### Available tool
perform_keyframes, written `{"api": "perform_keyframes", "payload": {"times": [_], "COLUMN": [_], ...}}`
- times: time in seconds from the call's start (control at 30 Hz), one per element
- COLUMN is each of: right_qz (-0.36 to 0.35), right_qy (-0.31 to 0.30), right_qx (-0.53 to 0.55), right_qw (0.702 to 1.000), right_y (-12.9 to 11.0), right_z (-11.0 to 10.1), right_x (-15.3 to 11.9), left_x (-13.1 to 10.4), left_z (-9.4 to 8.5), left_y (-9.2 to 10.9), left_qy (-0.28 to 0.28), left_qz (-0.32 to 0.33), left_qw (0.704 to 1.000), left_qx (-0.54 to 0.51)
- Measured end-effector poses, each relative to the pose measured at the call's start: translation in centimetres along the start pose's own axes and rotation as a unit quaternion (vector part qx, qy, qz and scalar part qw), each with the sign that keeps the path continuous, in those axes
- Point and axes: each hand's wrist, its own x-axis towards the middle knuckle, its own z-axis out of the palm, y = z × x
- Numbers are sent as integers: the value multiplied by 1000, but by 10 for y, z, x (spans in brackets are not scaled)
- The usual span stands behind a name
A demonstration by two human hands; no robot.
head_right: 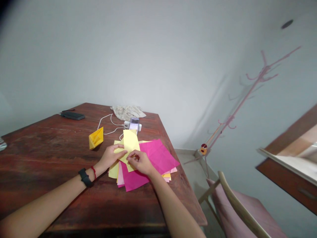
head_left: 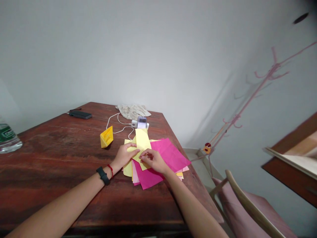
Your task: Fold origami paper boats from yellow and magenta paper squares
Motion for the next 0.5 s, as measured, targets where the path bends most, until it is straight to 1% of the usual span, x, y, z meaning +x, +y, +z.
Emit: {"api": "perform_keyframes", "payload": {"times": [0.07,0.2,0.3,0.4,0.5], "right_qz": [-11,-47,-73,-94,-96], "right_qy": [30,145,206,231,234], "right_qx": [-27,-98,-111,-109,-91], "right_qw": [999,983,970,962,963], "right_y": [0,3,7,10,11], "right_z": [0,-3,-7,-9,-10], "right_x": [1,5,7,9,9], "left_x": [0,-1,-2,-3,-3], "left_z": [0,1,2,2,2], "left_y": [-1,-2,0,2,4], "left_qy": [15,47,39,26,13], "left_qz": [8,24,32,41,47], "left_qw": [1000,998,997,997,996], "left_qx": [-4,-29,-51,-61,-72]}}
